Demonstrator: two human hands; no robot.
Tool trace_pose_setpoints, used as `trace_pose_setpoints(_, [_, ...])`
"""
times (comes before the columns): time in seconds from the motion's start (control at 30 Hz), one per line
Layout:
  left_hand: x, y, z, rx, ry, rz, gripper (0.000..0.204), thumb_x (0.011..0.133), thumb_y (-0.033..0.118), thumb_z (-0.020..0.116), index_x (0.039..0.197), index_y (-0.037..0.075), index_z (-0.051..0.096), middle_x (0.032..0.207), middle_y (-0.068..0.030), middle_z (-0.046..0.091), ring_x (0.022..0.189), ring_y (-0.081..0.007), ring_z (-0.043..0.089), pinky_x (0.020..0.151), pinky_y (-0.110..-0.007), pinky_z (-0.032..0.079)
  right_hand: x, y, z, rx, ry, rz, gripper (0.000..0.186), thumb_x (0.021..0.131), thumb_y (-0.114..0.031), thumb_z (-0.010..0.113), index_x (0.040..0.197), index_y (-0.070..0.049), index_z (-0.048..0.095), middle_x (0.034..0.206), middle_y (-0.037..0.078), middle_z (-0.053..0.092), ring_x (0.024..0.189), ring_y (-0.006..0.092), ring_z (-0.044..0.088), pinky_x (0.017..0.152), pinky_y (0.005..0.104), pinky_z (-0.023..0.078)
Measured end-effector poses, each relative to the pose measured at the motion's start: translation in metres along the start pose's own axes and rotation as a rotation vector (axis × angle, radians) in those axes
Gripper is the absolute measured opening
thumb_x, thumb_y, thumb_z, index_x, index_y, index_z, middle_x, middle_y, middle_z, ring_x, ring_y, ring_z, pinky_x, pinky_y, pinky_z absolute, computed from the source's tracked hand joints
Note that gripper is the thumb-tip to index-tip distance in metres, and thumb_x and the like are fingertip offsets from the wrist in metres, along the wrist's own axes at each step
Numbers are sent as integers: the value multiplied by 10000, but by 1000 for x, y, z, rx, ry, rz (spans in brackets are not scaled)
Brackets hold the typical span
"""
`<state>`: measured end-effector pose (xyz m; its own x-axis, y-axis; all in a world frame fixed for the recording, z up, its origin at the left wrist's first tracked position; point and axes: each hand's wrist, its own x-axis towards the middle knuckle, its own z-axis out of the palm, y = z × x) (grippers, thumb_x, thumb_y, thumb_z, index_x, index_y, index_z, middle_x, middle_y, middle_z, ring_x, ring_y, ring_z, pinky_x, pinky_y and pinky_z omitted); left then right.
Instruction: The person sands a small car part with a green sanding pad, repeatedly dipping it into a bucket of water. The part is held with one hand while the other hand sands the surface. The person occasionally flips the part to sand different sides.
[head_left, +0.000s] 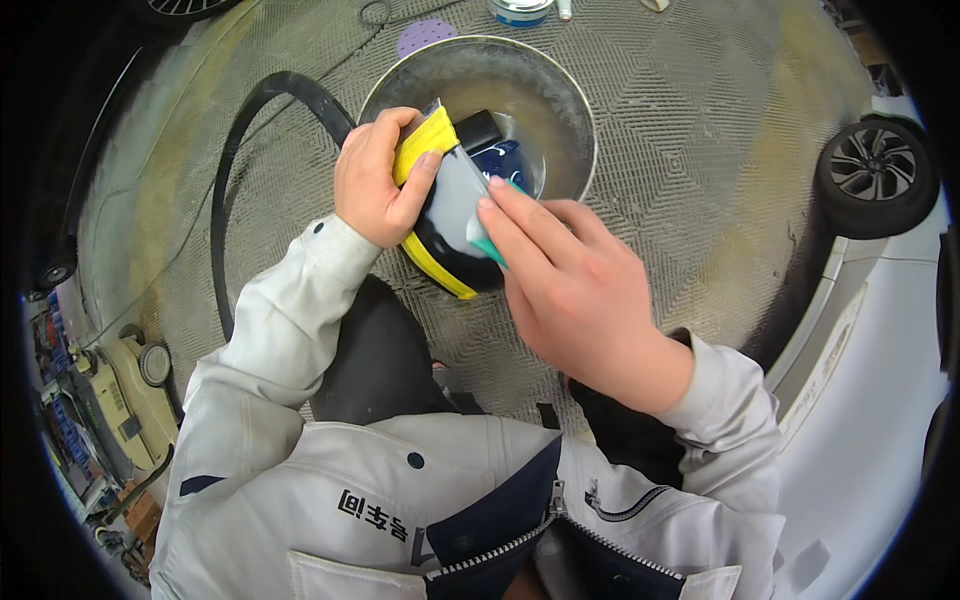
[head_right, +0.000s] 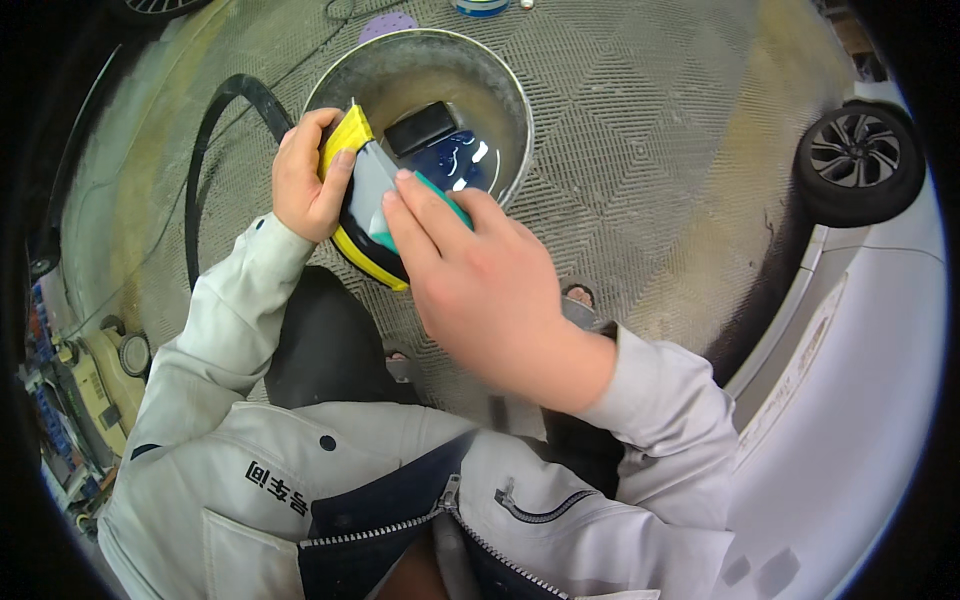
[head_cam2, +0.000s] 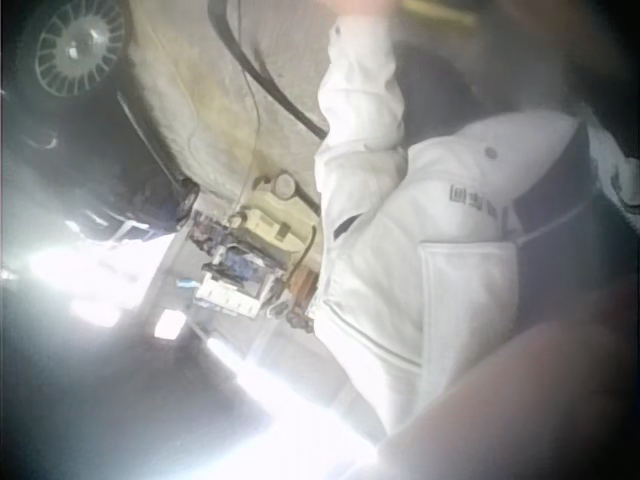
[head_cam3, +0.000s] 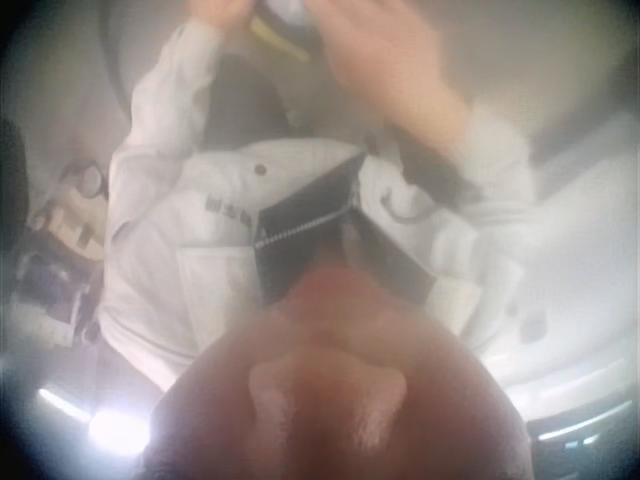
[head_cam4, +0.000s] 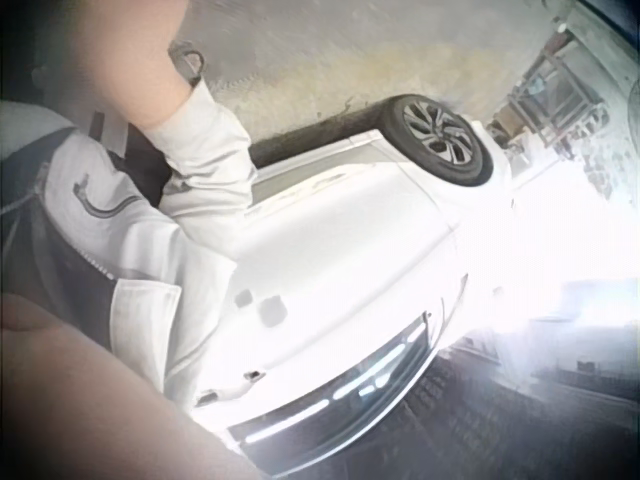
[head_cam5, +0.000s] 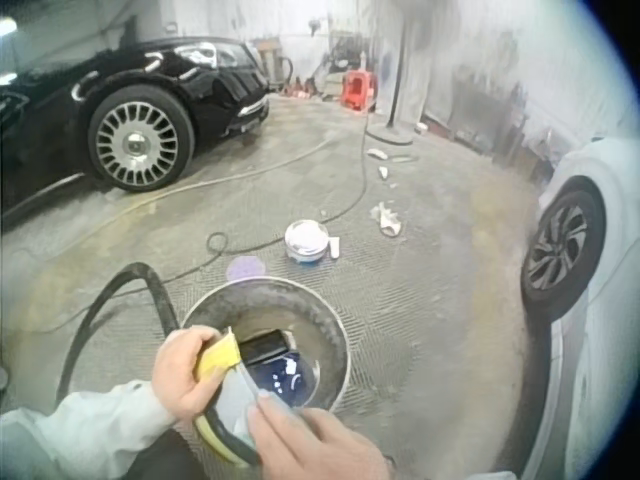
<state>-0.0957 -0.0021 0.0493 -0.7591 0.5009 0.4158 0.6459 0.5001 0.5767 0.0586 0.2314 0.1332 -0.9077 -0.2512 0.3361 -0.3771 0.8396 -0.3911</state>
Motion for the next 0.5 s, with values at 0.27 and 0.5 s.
trace_pose_setpoints(0.27, [3, -8, 12, -24, 57, 29, 397, 1032, 331, 787, 1293, 47, 693, 1126, -182, 794, 1034, -444, 736, 988, -518, 540, 29, -8, 24, -83, 39, 125, 538, 894, -80, 787, 1432, -73, 788, 1490, 76, 783, 1188, 318, 747, 961, 410, 669])
trace_pose_setpoints(0.5, [4, -11, 20, -68, 67, 17, 380, 1027, 378, 799, 1222, 67, 700, 1036, -168, 803, 983, -444, 746, 956, -523, 541, 14, -13, 10, -109, -86, 191, 573, 892, -56, 795, 1463, -100, 771, 1526, 60, 769, 1194, 351, 740, 996, 438, 661])
